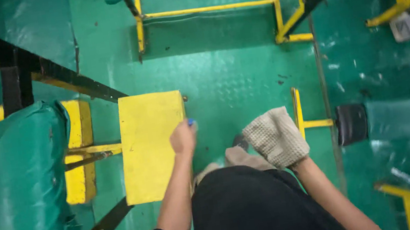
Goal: Spraying and wiping down various gym equipment and weight benches.
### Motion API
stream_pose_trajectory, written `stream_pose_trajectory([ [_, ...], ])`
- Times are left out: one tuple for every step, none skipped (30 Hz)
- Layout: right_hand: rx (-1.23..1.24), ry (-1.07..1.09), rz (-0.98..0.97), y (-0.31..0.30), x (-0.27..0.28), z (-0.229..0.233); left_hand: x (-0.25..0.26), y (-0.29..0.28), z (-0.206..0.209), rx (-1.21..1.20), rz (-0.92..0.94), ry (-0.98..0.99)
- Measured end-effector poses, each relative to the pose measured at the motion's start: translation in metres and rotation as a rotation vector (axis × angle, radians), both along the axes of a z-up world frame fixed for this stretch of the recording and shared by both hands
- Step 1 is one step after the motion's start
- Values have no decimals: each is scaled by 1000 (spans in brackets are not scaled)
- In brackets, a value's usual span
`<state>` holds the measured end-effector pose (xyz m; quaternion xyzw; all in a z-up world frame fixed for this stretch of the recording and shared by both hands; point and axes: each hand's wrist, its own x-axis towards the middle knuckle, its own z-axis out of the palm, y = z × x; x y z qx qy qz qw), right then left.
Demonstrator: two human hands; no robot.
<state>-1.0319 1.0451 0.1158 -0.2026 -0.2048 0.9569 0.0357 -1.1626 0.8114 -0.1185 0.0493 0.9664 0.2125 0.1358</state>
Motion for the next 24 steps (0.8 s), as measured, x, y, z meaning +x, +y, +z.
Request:
stream_pose_trajectory([
  [55,-258,45,6,-13,13,4,19,24,66,22,-2],
  [116,-511,92,9,-28,24,5,36,46,132,47,1],
  [123,-507,120,22,-37,-1,5,53,55,132,76,4],
  [159,-393,192,33,-42,-24,8,67,66,180,71,11],
  [191,-277,260,43,-48,-48,9,81,77,229,66,18],
  [190,-279,283,49,-57,-64,8,91,97,225,88,16],
  [124,-213,338,54,-67,-80,6,100,116,249,100,-5],
  [60,-143,386,60,-79,-96,0,112,136,277,108,-21],
  [61,-142,405,61,-88,-94,-6,118,140,276,126,-18],
  [339,-295,534,60,-95,-92,-11,123,143,348,112,-26],
  [623,-441,654,59,-103,-90,-17,128,147,420,97,-32],
  [623,-438,660,72,-110,-118,-28,130,143,419,104,-29],
  [715,-270,720,86,-118,-145,-38,132,141,474,127,-33],
  [805,-103,768,101,-125,-171,-50,137,138,532,141,-38],
  [807,-103,765,100,-140,-157,-63,135,148,535,138,-37],
  [860,-29,818,98,-157,-142,-77,133,158,559,179,-112],
  [912,46,871,95,-173,-127,-92,131,168,582,218,-188],
  [913,43,866,92,-189,-125,-105,128,171,583,213,-189],
  [972,42,888,90,-205,-122,-117,126,174,562,208,-216],
  [1029,39,909,88,-220,-119,-128,124,178,538,202,-244],
  [1028,34,903,85,-233,-112,-139,121,168,537,195,-247],
  [1069,101,899,83,-250,-106,-153,120,157,676,194,-186],
  [1109,168,894,81,-266,-100,-167,119,146,816,193,-125],
  [1111,167,893,82,-277,-104,-179,115,148,817,191,-126],
])
